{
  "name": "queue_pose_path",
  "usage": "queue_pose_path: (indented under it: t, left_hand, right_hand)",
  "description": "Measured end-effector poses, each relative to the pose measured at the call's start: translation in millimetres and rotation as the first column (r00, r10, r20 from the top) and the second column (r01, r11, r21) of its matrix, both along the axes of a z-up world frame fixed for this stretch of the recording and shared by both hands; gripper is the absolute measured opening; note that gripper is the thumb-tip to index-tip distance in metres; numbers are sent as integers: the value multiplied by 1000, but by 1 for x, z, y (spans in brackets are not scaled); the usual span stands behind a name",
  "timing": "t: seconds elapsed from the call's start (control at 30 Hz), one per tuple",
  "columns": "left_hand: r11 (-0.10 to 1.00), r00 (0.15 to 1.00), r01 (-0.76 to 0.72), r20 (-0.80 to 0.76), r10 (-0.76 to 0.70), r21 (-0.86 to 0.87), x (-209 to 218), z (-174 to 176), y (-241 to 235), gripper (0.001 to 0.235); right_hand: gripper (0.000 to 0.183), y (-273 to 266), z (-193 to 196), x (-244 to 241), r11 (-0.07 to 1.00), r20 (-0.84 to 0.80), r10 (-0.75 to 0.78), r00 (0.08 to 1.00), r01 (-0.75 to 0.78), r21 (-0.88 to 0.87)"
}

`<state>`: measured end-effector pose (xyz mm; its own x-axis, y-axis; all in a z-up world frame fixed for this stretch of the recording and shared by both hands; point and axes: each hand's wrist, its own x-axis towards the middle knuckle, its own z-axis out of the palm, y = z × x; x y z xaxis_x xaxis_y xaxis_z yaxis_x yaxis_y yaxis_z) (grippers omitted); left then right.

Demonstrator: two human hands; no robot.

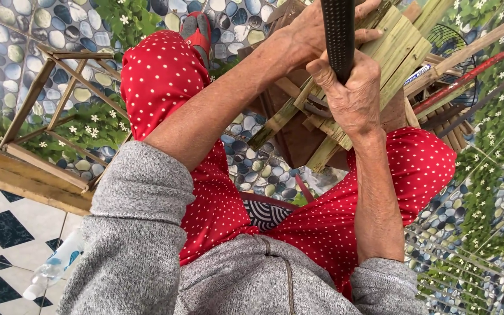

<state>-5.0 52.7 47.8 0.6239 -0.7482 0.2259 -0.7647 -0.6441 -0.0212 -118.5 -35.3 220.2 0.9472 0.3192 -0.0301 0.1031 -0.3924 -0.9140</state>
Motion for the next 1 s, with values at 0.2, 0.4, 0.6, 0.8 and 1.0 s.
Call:
queue_pose_path:
  t: [0.2,0.4,0.6,0.8,1.0]
  left_hand:
    - [989,957,144,-251,-148,-32,-10,30,18,81]
    - [985,816,143,-574,-64,93,-11,80,19,108]
    - [990,863,14,-498,-83,-141,-12,74,26,100]
    - [960,863,-117,-504,-28,-255,-21,48,29,85]
    - [967,859,-145,-511,18,-209,-35,31,24,106]
  right_hand:
    - [42,-9,9,-5,993,-61,-32,998,25,-116]
    - [42,-44,-4,-8,965,130,-187,974,207,-160]
    - [45,-84,-6,4,716,55,-574,817,467,519]
    - [44,-109,-8,10,425,-197,-650,734,565,707]
    - [37,-125,-17,9,420,-83,-698,711,501,757]
